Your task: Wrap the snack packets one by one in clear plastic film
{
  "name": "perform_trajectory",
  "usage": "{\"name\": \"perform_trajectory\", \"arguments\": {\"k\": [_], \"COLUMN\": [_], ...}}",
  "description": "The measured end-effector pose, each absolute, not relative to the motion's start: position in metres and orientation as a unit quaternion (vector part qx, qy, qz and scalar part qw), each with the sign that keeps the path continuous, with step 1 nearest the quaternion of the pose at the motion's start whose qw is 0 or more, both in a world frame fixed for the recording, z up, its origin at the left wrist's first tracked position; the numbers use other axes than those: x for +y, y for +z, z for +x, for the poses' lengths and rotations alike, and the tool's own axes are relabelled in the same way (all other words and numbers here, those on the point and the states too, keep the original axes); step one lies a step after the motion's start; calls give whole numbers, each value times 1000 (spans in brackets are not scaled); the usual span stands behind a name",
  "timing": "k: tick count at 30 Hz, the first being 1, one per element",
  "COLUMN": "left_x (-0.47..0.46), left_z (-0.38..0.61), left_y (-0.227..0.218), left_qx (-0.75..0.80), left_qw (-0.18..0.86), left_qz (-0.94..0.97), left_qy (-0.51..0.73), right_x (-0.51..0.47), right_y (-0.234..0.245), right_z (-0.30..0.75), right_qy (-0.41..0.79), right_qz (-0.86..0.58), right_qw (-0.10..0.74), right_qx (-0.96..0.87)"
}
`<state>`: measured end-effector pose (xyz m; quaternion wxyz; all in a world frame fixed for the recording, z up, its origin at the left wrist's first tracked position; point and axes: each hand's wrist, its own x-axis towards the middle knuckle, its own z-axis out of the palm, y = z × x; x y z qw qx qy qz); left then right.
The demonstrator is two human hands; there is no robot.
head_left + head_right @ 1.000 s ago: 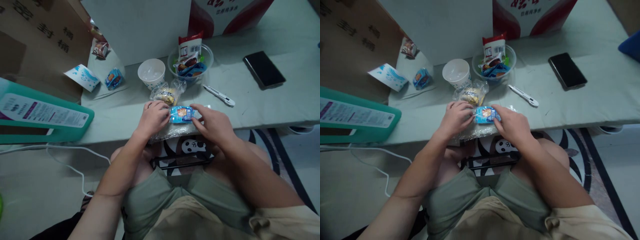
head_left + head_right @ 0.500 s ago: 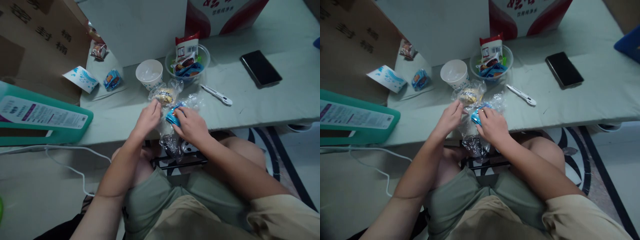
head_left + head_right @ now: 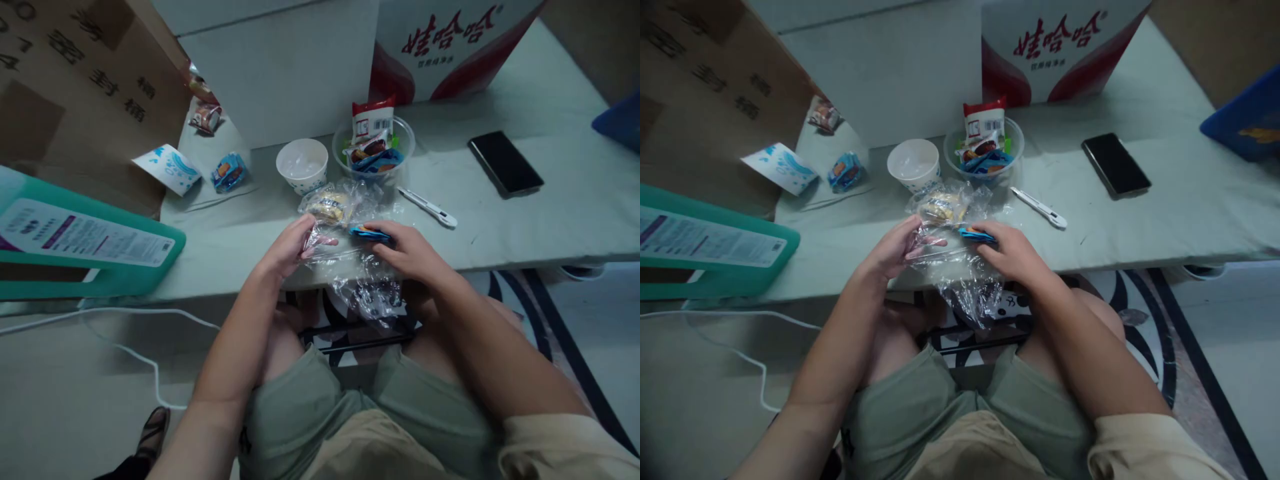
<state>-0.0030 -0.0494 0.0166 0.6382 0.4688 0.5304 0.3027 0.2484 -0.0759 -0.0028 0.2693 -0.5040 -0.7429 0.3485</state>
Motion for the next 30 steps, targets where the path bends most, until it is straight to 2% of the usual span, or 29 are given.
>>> {"name": "perform_trajectory", "arguments": {"k": [3,8,12,17,19,21,24,28,30], "left_x": [-44,-38,-35,-35,-36,-36,-35,-33,-33], "left_z": [-4,-8,-11,-15,-16,-17,-16,-16,-16], "left_y": [13,7,5,7,9,12,16,18,19], "left_qx": [528,533,539,528,521,518,523,528,524], "left_qw": [675,661,646,657,657,660,662,658,660], "left_qz": [419,438,450,464,473,476,478,486,488], "left_qy": [300,295,299,272,270,265,244,228,227], "right_x": [-71,-68,-77,-56,-30,2,44,81,97], "right_y": [2,5,20,66,85,98,108,108,104], "right_z": [259,267,273,280,282,281,273,258,254], "right_qy": [372,213,187,69,1,-28,-9,61,59], "right_qz": [-542,-600,-644,-654,-616,-583,-572,-560,-542], "right_qw": [278,320,335,495,512,474,368,87,-18], "right_qx": [-700,-701,-662,-568,-598,-659,-733,-822,-838]}}
